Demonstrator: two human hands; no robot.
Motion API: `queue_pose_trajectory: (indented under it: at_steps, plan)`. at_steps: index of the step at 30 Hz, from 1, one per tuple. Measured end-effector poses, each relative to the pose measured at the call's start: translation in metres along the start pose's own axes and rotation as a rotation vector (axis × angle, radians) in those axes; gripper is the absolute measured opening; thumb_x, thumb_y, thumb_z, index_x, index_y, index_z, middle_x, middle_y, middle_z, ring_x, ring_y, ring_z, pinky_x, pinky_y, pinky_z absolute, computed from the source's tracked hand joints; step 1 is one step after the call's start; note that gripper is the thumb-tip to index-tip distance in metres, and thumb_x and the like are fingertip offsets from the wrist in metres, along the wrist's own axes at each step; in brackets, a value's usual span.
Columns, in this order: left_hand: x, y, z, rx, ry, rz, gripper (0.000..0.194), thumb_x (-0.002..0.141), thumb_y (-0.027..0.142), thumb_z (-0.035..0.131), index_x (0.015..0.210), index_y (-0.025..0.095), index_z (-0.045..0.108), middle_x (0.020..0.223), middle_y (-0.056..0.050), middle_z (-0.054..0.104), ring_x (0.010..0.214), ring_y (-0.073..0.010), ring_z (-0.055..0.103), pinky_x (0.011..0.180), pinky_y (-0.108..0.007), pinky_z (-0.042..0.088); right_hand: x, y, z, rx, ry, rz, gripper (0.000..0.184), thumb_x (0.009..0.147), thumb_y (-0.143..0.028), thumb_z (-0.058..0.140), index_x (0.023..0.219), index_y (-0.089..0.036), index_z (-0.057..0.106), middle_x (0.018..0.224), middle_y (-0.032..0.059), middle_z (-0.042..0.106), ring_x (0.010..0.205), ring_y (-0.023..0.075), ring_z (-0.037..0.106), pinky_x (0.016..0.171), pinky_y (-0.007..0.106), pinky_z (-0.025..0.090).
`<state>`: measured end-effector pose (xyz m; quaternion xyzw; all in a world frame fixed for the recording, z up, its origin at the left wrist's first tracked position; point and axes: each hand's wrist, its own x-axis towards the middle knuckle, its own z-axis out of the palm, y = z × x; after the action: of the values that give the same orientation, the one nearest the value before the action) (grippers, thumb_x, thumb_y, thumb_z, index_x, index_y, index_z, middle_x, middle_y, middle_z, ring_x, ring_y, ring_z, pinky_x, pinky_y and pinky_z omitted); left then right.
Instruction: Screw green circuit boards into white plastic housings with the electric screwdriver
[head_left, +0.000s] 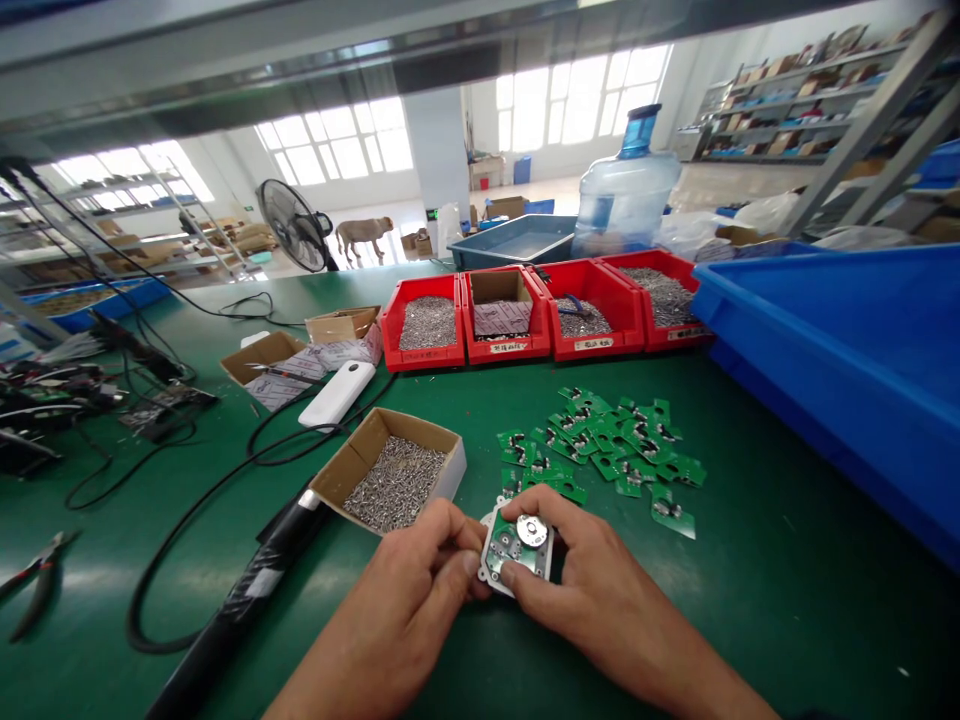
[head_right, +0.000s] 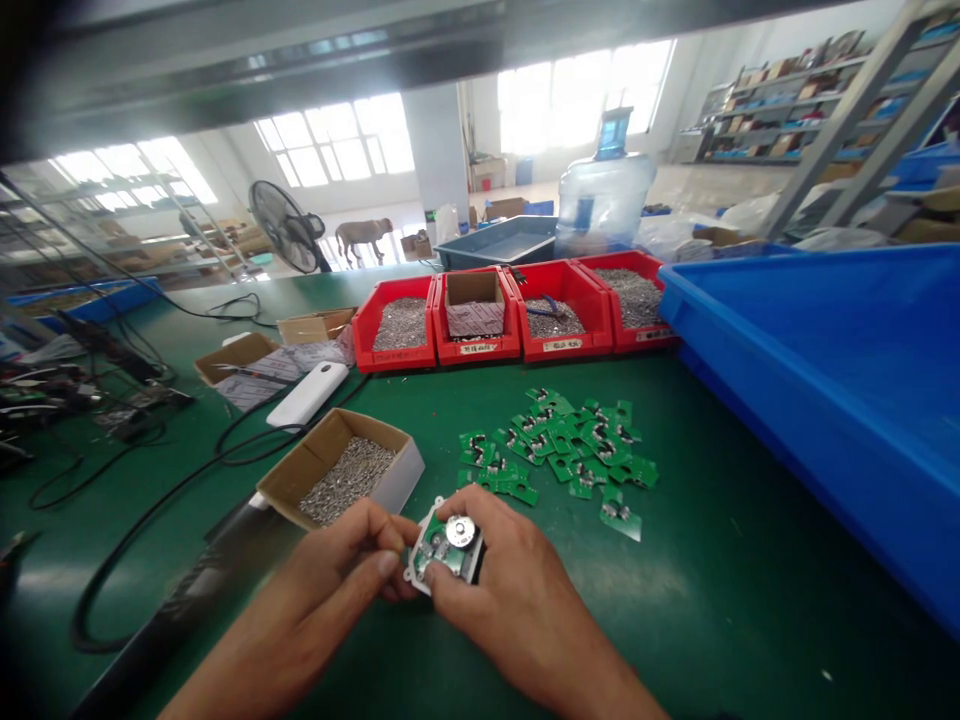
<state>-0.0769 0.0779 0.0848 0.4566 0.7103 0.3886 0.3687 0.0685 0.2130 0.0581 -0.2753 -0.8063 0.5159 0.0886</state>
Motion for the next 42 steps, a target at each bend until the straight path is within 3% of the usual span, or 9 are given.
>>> queue_pose_trajectory:
  at_steps: [19, 21, 27, 33, 36, 42]
  plan:
    - [-0.001, -0.002, -0.003, -0.017, -0.054, 0.014, 0.019, 0.1, 0.03, 0.044, 0.088, 0.021, 0.056, 0.095, -0.001, 0.07, 0.088, -0.0172, 0.064, 0.076, -0.029, 0.046, -0.001, -0.008, -0.001, -0.045, -0.01, 0.06, 0.024, 0.078, -0.015, 0.064, 0.1, -0.024, 0.058, 0.084, -0.0032, 0.068, 0.073, 0.0157, 0.059, 0.061, 0.026, 0.035]
    - [0.001, -0.002, -0.003, 0.002, -0.021, 0.029, 0.017, 0.098, 0.028, 0.049, 0.086, 0.021, 0.058, 0.094, 0.0, 0.07, 0.087, -0.0168, 0.064, 0.076, -0.028, 0.046, -0.001, -0.008, -0.002, -0.079, -0.008, 0.047, 0.023, 0.078, -0.018, 0.066, 0.099, -0.025, 0.06, 0.083, -0.003, 0.067, 0.072, 0.0159, 0.058, 0.06, 0.026, 0.034]
    - [0.01, -0.003, -0.006, 0.199, 0.239, 0.197, 0.013, 0.091, 0.019, 0.062, 0.079, 0.021, 0.067, 0.083, 0.002, 0.066, 0.077, -0.0131, 0.061, 0.071, -0.023, 0.045, 0.004, -0.005, -0.009, -0.082, -0.021, -0.04, 0.026, 0.078, -0.02, 0.068, 0.103, -0.027, 0.063, 0.083, -0.0043, 0.066, 0.071, 0.0146, 0.057, 0.062, 0.025, 0.035]
    - [0.015, -0.004, -0.002, 0.286, 0.15, 0.336, 0.023, 0.099, 0.017, 0.05, 0.098, 0.022, 0.073, 0.089, -0.001, 0.065, 0.079, -0.0116, 0.063, 0.072, -0.021, 0.047, 0.005, -0.001, -0.012, 0.008, -0.056, -0.063, 0.027, 0.076, -0.018, 0.068, 0.101, -0.027, 0.064, 0.082, -0.0054, 0.066, 0.069, 0.0132, 0.056, 0.061, 0.023, 0.035]
    - [0.014, -0.006, 0.001, 0.307, 0.167, 0.38, 0.024, 0.1, 0.018, 0.048, 0.102, 0.023, 0.072, 0.091, -0.001, 0.066, 0.081, -0.0114, 0.064, 0.072, -0.021, 0.049, 0.004, 0.001, -0.011, 0.04, -0.046, -0.074, 0.027, 0.075, -0.017, 0.068, 0.1, -0.027, 0.065, 0.08, -0.0056, 0.066, 0.069, 0.0132, 0.056, 0.061, 0.022, 0.035]
    - [0.013, -0.011, 0.004, 0.366, 0.264, 0.347, 0.01, 0.09, 0.012, 0.061, 0.087, 0.022, 0.065, 0.081, 0.003, 0.07, 0.072, -0.0112, 0.066, 0.066, -0.019, 0.051, 0.006, 0.005, -0.01, 0.05, -0.029, -0.064, 0.032, 0.071, -0.017, 0.069, 0.102, -0.027, 0.066, 0.081, -0.0052, 0.067, 0.068, 0.0136, 0.055, 0.06, 0.023, 0.034]
